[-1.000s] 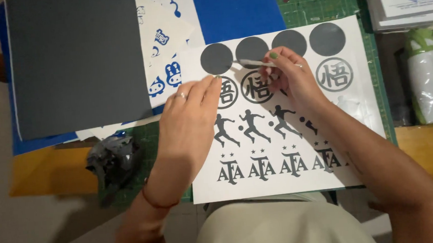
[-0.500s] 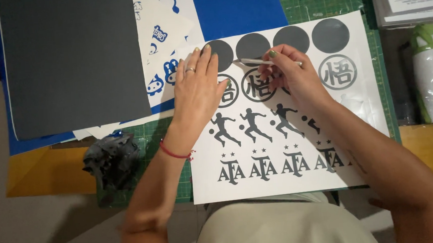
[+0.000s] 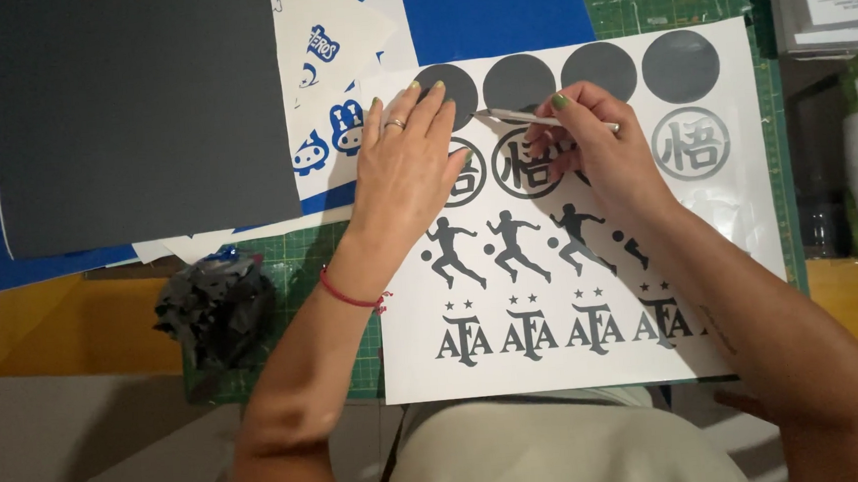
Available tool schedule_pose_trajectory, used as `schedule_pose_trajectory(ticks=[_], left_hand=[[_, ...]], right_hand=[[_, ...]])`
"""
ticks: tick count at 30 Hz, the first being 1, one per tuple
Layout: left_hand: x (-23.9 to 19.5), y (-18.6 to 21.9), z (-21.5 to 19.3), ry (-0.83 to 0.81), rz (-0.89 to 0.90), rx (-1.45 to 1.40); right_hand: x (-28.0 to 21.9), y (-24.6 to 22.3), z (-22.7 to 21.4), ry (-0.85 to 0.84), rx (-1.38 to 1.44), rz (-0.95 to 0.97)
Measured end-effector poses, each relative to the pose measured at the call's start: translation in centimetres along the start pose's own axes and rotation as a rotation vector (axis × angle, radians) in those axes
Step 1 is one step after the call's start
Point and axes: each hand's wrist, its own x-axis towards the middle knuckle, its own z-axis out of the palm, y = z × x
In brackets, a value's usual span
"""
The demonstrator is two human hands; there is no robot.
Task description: The person is weeding a vinyl sheet, which involves using a small tool to remove the unwanted parts of the vinyl after it has been cut by a plotter.
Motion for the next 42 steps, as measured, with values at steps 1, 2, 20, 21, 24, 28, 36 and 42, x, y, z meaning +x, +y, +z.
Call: schedule_pose_trajectory(ticks=[1,2,20,21,24,28,36,42], left_hand=[[0.0,-0.1,0.1,0.0,-0.001,0.0],[-0.1,-0.1,0.2,0.006,0.007,0.001],[0.2,0.1,0.1,-0.031,-0.006,-0.068],[0.2,0.0,0.0,-0.029,-0.005,-0.063],[0.3,0.1,-0.2,-0.046,-0.017,-0.077],[0.4,-0.5,0.2,-0.025,-0.003,-0.067],[1.6,-1.8,1.7,0.074,-0.026,-0.112],[3.4,-1.4,2.4,0.211,-0.04,-0.07]], right_hand=[[0.0,0.0,0.0,-0.001,0.0,0.0],[0.0,0.1,0.0,-0.002,-0.002,-0.001],[0.0,0.6,-0.2,-0.046,-0.019,-0.064],[0.1,0.7,-0.3,-0.055,-0.023,-0.064],[-0.1,0.2,0.0,-0.042,0.002,-0.053],[-0.3,-0.2,0.2,-0.041,0.004,-0.053],[-0.4,-0.7,0.5,-0.032,0.002,-0.059],[-0.2,-1.2,0.3,-0.034,0.009,0.065]])
